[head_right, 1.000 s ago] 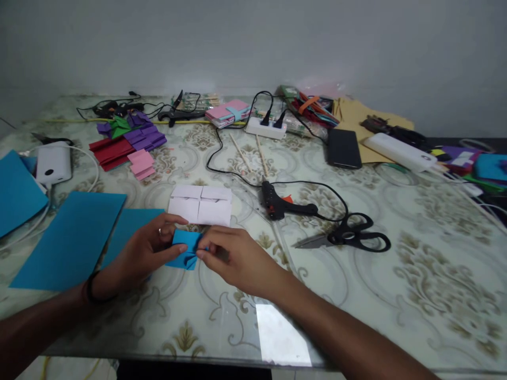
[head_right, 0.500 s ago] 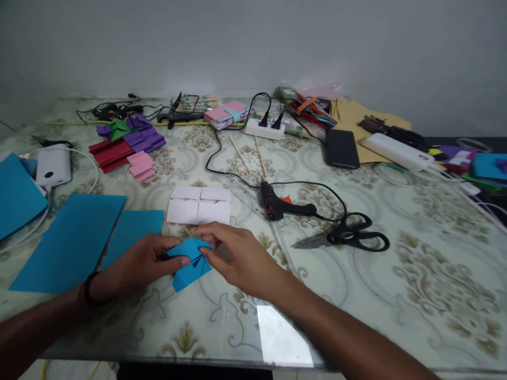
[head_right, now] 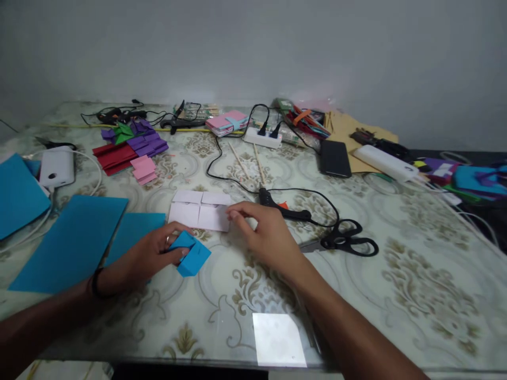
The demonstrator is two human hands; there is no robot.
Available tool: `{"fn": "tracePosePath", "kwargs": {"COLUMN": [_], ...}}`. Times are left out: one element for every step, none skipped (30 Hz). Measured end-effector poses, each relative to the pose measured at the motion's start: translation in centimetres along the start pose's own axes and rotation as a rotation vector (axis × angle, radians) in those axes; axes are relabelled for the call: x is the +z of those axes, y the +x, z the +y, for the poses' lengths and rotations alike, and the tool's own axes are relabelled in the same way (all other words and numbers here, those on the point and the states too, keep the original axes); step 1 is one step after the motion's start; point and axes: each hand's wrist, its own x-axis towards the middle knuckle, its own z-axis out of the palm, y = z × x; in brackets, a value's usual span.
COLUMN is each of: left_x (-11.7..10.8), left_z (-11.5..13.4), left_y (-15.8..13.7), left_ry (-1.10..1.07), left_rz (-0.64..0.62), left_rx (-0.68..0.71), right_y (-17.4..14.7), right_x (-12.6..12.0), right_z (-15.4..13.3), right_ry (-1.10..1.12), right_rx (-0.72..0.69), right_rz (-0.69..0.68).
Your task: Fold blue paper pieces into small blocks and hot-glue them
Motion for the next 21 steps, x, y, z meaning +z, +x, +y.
{"fn": "tracePosePath", "kwargs": {"left_x": [0.0, 0.0, -0.1, -0.2, -0.3, -0.4, -0.5, -0.6, -0.7, -0.7, -0.7, -0.7, -0.7, -0.7, -0.6, -0.6, -0.5, -0.4, -0.4, -0.3, -0.3], "left_z": [-0.1, -0.2, -0.2, -0.3, -0.4, -0.4, -0.5, -0.6, -0.7, -0.8, -0.9, -0.9, -0.9, -0.9, -0.8, -0.6, -0.4, -0.2, 0.1, 0.3, 0.5], "left_y": [0.1, 0.2, 0.3, 0.4, 0.5, 0.6, 0.6, 0.6, 0.7, 0.7, 0.6, 0.6, 0.6, 0.5, 0.5, 0.4, 0.3, 0.1, 0.0, -0.1, -0.2], "left_ry": [-0.089, -0.169, -0.226, -0.273, -0.308, -0.33, -0.336, -0.326, -0.307, -0.283, -0.26, -0.243, -0.232, -0.226, -0.221, -0.215, -0.211, -0.207, -0.206, -0.205, -0.2], "left_rz": [-0.061, -0.08, -0.09, -0.083, -0.072, -0.052, -0.037, -0.023, -0.011, -0.004, 0.001, 0.001, 0.001, 0.004, 0.003, -0.001, -0.004, -0.012, -0.019, -0.029, -0.037], "left_rx": [-0.048, -0.077, -0.099, -0.104, -0.104, -0.095, -0.084, -0.074, -0.062, -0.053, -0.047, -0.046, -0.046, -0.046, -0.05, -0.055, -0.058, -0.063, -0.067, -0.071, -0.072], "right_y": [0.1, 0.2, 0.2, 0.2, 0.2, 0.1, 0.0, -0.1, -0.1, -0.2, -0.2, -0.3, -0.4, -0.5, -0.6, -0.7, -0.7, -0.8, -0.7, -0.7, -0.6], "right_x": [-0.2, -0.5, -0.9, -1.4, -1.9, -2.5, -3.2, -3.8, -4.5, -5.2, -5.8, -6.4, -6.9, -7.4, -7.7, -7.9, -7.9, -7.8, -7.6, -7.4, -7.1], "right_z": [0.0, -0.2, -0.4, -0.8, -1.0, -1.2, -1.1, -0.7, 0.0, 1.0, 2.3, 3.7, 5.2, 6.6, 7.9, 9.0, 9.8, 10.3, 10.6, 10.6, 10.5], "right_ry": [-0.012, -0.026, -0.046, -0.073, -0.112, -0.155, -0.201, -0.248, -0.299, -0.359, -0.425, -0.49, -0.543, -0.575, -0.588, -0.587, -0.585, -0.582, -0.578, -0.575, -0.572], "right_rx": [-0.009, -0.039, -0.08, -0.121, -0.143, -0.156, -0.159, -0.165, -0.157, -0.139, -0.112, -0.08, -0.033, 0.017, 0.058, 0.084, 0.092, 0.09, 0.085, 0.076, 0.068], "right_rz": [-0.009, -0.028, -0.055, -0.07, -0.084, -0.1, -0.11, -0.122, -0.13, -0.131, -0.125, -0.116, -0.107, -0.106, -0.12, -0.137, -0.14, -0.137, -0.132, -0.13, -0.129]}}
